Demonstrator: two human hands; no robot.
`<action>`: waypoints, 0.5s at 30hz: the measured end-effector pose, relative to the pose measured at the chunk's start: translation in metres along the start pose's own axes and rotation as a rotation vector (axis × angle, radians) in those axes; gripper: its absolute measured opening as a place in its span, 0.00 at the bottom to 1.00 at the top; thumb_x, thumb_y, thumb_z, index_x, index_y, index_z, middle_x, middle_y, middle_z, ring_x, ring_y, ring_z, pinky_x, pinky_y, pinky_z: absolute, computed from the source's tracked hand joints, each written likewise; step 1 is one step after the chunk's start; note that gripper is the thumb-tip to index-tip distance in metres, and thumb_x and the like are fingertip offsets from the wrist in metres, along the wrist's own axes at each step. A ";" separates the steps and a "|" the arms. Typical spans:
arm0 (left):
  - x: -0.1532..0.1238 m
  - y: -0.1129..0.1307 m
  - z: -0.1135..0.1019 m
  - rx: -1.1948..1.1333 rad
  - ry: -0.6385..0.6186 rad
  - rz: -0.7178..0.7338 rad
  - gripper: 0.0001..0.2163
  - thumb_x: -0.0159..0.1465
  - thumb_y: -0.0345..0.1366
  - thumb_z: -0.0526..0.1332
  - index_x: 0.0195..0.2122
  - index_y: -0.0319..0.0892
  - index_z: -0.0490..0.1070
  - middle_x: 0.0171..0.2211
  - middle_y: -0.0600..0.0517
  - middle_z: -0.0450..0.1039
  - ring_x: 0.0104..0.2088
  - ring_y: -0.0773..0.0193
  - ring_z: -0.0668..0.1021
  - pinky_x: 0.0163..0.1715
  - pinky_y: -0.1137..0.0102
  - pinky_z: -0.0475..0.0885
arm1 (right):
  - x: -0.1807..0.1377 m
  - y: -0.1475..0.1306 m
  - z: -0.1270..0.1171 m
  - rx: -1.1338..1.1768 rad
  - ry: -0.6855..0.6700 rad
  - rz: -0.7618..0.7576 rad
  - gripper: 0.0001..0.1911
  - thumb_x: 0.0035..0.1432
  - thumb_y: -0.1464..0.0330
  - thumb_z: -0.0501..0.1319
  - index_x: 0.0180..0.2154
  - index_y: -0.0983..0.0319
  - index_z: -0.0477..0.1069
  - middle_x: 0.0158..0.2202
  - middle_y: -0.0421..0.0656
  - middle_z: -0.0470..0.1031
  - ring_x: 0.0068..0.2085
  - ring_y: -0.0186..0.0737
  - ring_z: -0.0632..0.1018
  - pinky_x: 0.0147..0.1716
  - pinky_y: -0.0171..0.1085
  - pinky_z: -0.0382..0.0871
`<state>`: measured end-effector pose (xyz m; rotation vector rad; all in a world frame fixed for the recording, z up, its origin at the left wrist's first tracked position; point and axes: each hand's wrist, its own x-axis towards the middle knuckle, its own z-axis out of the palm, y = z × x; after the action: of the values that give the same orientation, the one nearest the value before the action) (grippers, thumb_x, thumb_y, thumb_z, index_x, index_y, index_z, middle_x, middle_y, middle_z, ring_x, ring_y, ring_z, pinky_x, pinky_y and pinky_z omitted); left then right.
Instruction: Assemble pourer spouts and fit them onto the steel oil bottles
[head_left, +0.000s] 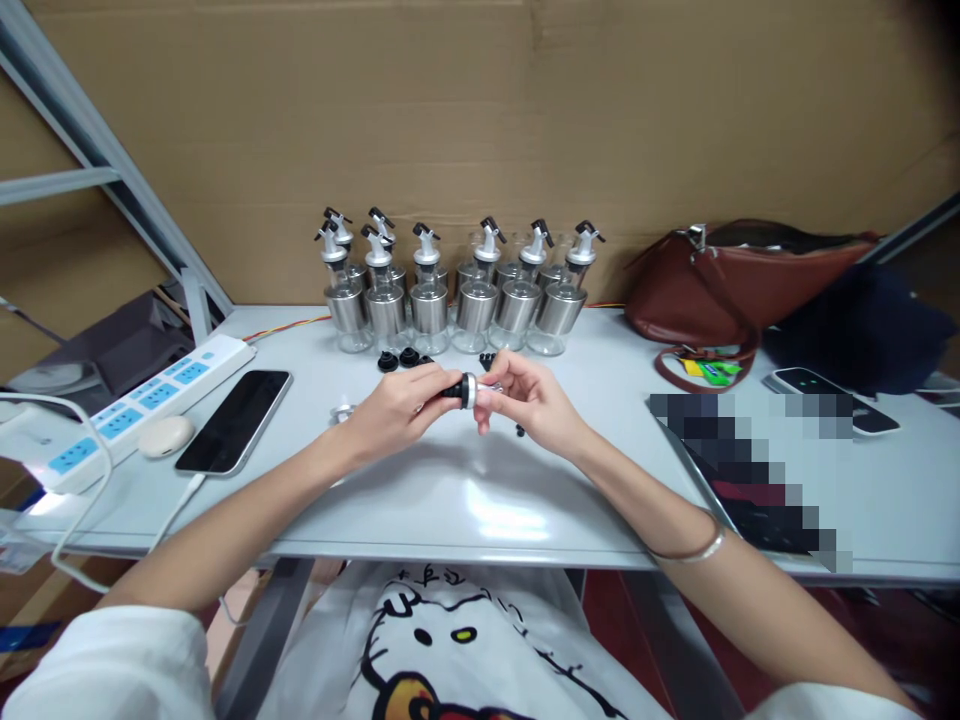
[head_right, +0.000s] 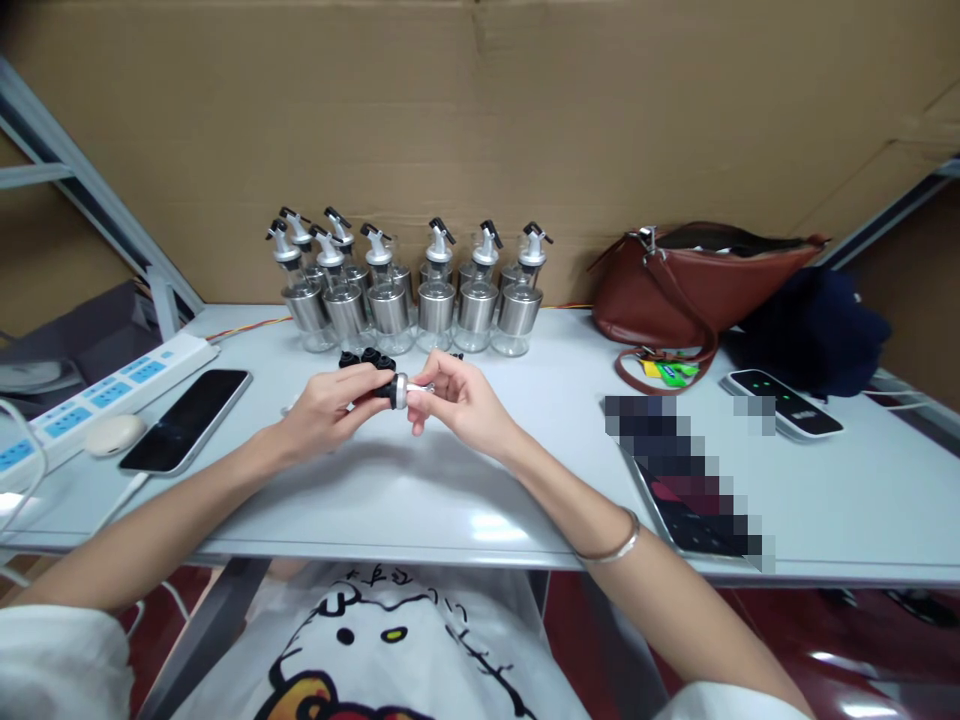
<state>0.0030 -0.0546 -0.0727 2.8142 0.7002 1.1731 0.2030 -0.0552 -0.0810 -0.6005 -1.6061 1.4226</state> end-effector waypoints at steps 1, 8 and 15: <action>0.000 0.000 -0.001 0.017 -0.013 0.007 0.10 0.70 0.35 0.50 0.40 0.38 0.69 0.28 0.51 0.72 0.28 0.69 0.74 0.27 0.76 0.68 | 0.000 0.001 0.001 0.006 0.005 0.002 0.18 0.52 0.59 0.67 0.28 0.61 0.60 0.22 0.36 0.74 0.21 0.32 0.77 0.24 0.34 0.71; 0.000 0.000 -0.005 0.087 -0.082 0.032 0.12 0.71 0.36 0.48 0.38 0.38 0.68 0.27 0.51 0.70 0.25 0.69 0.73 0.26 0.76 0.67 | -0.001 0.004 0.006 -0.004 0.029 0.016 0.20 0.50 0.58 0.69 0.28 0.61 0.59 0.18 0.33 0.70 0.17 0.28 0.69 0.18 0.30 0.62; -0.002 0.003 0.003 -0.044 0.080 -0.155 0.03 0.65 0.34 0.57 0.37 0.40 0.66 0.24 0.57 0.66 0.21 0.73 0.68 0.22 0.77 0.64 | 0.002 -0.001 0.007 0.040 0.064 0.010 0.16 0.53 0.58 0.66 0.31 0.61 0.63 0.18 0.32 0.68 0.18 0.27 0.67 0.22 0.31 0.59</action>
<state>0.0050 -0.0571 -0.0757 2.6352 0.8681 1.2627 0.1960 -0.0572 -0.0788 -0.6256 -1.5227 1.4253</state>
